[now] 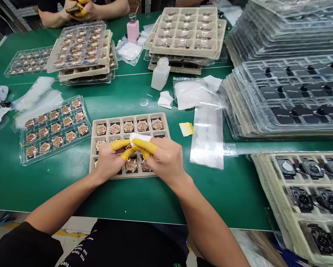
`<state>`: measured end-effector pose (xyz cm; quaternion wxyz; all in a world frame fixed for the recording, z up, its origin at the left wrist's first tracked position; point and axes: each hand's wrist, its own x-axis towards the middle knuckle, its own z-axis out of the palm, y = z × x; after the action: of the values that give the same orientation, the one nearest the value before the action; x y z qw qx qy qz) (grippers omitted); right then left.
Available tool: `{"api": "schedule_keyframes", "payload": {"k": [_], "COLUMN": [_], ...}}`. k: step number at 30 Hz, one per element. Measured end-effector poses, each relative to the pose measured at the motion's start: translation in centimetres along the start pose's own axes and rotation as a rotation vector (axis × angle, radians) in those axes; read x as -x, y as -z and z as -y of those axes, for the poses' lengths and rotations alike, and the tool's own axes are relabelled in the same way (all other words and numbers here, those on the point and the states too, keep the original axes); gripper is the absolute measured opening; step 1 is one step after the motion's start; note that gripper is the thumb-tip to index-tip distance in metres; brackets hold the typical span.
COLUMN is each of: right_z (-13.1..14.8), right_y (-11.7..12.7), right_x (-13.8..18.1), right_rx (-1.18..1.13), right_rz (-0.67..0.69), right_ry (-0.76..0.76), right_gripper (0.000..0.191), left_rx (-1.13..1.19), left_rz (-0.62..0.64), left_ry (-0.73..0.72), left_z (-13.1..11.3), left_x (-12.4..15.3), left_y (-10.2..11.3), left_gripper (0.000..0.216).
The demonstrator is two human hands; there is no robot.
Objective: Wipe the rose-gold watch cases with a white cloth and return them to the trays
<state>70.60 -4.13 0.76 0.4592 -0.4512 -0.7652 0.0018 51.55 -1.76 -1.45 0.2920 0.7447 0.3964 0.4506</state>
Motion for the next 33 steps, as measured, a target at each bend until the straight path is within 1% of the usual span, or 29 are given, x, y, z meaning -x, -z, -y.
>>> {"api": "schedule_keyframes", "payload": {"k": [2, 3, 6, 8, 9, 11, 13, 16, 18, 20, 22, 24, 27, 29, 30, 31, 33], "right_z": [-0.7, -0.9, -0.5, -0.1, 0.1, 0.2, 0.1, -0.2, -0.2, 0.0, 0.1, 0.1, -0.3, -0.5, -0.6, -0.6, -0.6], "right_y": [-0.5, -0.7, -1.3, -1.7, -1.8, -2.0, -2.1, -2.2, -2.3, -2.5, -2.8, -2.9, -2.9, -2.8, -2.7, -2.6, -2.3], "right_x": [0.2, 0.2, 0.4, 0.6, 0.7, 0.9, 0.9, 0.9, 0.9, 0.9, 1.0, 1.2, 1.4, 1.4, 1.4, 1.3, 1.2], "right_rx": [0.083, 0.092, 0.07, 0.054, 0.038, -0.025, -0.095, -0.065, -0.05, -0.147, -0.262, -0.278, -0.202, -0.134, -0.091, -0.04, 0.092], "right_rz": [-0.052, -0.056, -0.055, -0.087, -0.113, -0.153, -0.16, -0.113, -0.103, -0.122, -0.13, -0.125, -0.114, -0.088, -0.069, -0.056, -0.055], "right_ry": [0.051, 0.067, 0.137, 0.13, 0.084, -0.072, -0.204, -0.267, -0.318, -0.415, -0.458, -0.399, -0.189, -0.039, 0.021, 0.063, 0.089], "right_gripper": [0.031, 0.032, 0.032, 0.032, 0.032, 0.032, 0.03, 0.03, 0.029, 0.025, 0.025, 0.033, 0.042, 0.038, 0.035, 0.031, 0.027], "left_rx": [0.004, -0.011, -0.092, -0.097, -0.068, 0.028, 0.15, 0.357, 0.481, 0.568, 0.606, 0.55, 0.254, 0.06, -0.001, -0.041, -0.087], "left_rz": [0.007, 0.01, 0.028, -0.009, -0.052, -0.144, -0.185, -0.177, -0.199, -0.194, -0.13, -0.077, -0.077, -0.055, -0.042, -0.039, -0.055], "left_ry": [-0.009, -0.028, -0.107, -0.132, -0.128, -0.091, -0.009, 0.203, 0.32, 0.365, 0.363, 0.319, 0.155, 0.036, -0.016, -0.065, -0.148], "left_z": [-0.1, -0.2, -0.3, -0.3, -0.3, 0.0, 0.4, 1.1, 1.3, 1.3, 1.2, 1.0, 0.7, 0.6, 0.5, 0.5, 0.5], "left_x": [0.1, 0.1, 0.1, 0.2, 0.3, 0.7, 1.0, 1.0, 0.6, 0.2, -0.1, -0.1, 0.0, 0.1, 0.1, 0.1, 0.2], "left_y": [0.0, 0.1, 0.3, 0.2, 0.1, -0.3, -0.8, -1.5, -1.7, -1.8, -1.7, -1.4, -0.7, -0.1, 0.1, 0.3, 0.3], "left_gripper": [0.021, 0.018, 0.012, 0.013, 0.013, 0.019, 0.024, 0.023, 0.025, 0.028, 0.029, 0.024, 0.016, 0.016, 0.015, 0.015, 0.015]}}
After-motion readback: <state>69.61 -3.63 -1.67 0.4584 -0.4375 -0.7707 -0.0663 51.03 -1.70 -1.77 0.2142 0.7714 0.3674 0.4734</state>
